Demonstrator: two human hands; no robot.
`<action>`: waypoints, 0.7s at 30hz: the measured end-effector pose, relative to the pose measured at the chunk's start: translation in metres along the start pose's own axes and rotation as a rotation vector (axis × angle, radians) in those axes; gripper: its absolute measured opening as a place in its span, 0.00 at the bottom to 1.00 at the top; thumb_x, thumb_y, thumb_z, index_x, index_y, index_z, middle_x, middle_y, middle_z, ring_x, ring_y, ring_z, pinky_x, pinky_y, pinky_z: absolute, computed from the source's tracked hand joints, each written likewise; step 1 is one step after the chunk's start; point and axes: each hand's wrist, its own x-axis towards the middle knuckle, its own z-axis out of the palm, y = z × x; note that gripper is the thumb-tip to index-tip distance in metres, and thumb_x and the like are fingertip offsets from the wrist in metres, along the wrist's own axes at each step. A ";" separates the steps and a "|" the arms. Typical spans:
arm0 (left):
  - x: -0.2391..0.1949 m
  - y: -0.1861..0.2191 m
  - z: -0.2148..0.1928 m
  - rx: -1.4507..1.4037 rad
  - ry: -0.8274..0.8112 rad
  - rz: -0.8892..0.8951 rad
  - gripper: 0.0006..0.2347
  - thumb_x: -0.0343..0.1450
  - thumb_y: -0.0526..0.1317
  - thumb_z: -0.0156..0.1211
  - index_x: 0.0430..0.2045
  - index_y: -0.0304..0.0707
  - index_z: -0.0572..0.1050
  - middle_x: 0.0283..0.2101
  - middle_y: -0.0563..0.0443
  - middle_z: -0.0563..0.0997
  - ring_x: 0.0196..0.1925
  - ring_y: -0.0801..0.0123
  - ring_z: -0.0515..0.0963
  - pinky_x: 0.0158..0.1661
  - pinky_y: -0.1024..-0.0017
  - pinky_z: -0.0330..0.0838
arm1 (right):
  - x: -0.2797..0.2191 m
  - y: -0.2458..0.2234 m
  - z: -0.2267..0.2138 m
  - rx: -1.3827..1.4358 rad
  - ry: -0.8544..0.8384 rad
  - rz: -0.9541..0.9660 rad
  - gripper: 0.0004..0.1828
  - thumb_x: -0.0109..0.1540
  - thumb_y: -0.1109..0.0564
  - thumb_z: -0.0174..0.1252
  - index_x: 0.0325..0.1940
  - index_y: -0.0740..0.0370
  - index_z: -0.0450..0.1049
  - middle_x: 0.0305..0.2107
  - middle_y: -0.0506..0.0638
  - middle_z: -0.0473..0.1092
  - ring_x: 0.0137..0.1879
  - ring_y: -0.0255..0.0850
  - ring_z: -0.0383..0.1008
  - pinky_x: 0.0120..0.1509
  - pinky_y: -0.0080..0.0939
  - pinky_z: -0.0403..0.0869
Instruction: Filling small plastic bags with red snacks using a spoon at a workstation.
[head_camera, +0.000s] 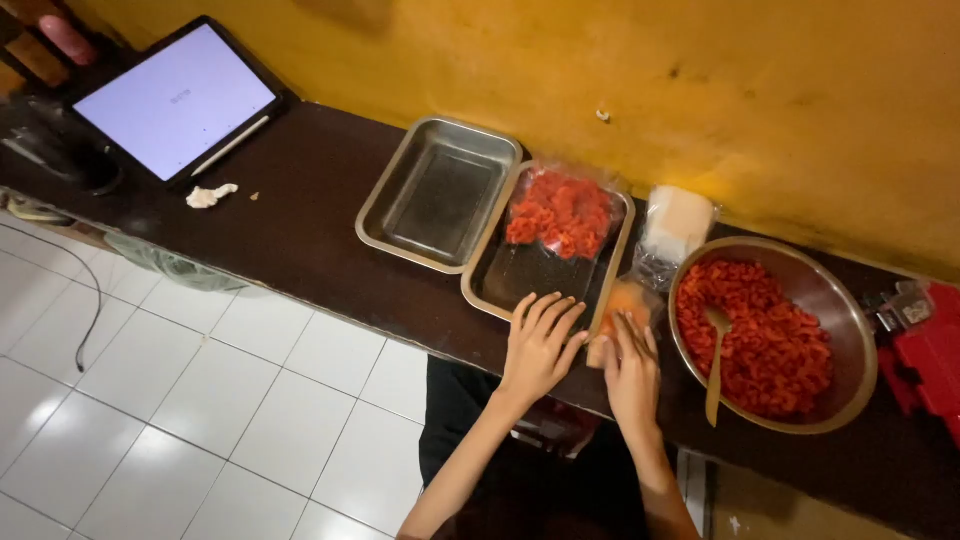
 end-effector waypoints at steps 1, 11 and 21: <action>-0.001 0.000 0.000 0.004 0.000 0.001 0.14 0.75 0.43 0.59 0.52 0.37 0.76 0.49 0.43 0.79 0.60 0.54 0.75 0.66 0.50 0.57 | -0.003 0.002 0.002 0.004 0.001 -0.001 0.22 0.65 0.62 0.61 0.64 0.69 0.74 0.56 0.67 0.74 0.67 0.55 0.72 0.76 0.56 0.64; -0.010 0.005 -0.003 -0.097 0.124 0.064 0.12 0.73 0.40 0.61 0.48 0.35 0.79 0.47 0.43 0.81 0.56 0.53 0.79 0.62 0.53 0.66 | -0.012 0.017 0.015 -0.075 0.142 0.106 0.18 0.67 0.63 0.59 0.57 0.45 0.82 0.45 0.53 0.81 0.52 0.49 0.81 0.57 0.47 0.79; -0.001 0.066 -0.021 -0.727 -0.138 -0.312 0.08 0.74 0.33 0.58 0.44 0.26 0.78 0.38 0.35 0.82 0.45 0.39 0.82 0.46 0.50 0.75 | -0.027 0.002 -0.001 0.171 0.664 -0.131 0.05 0.67 0.71 0.58 0.40 0.64 0.74 0.39 0.57 0.79 0.44 0.53 0.82 0.55 0.51 0.79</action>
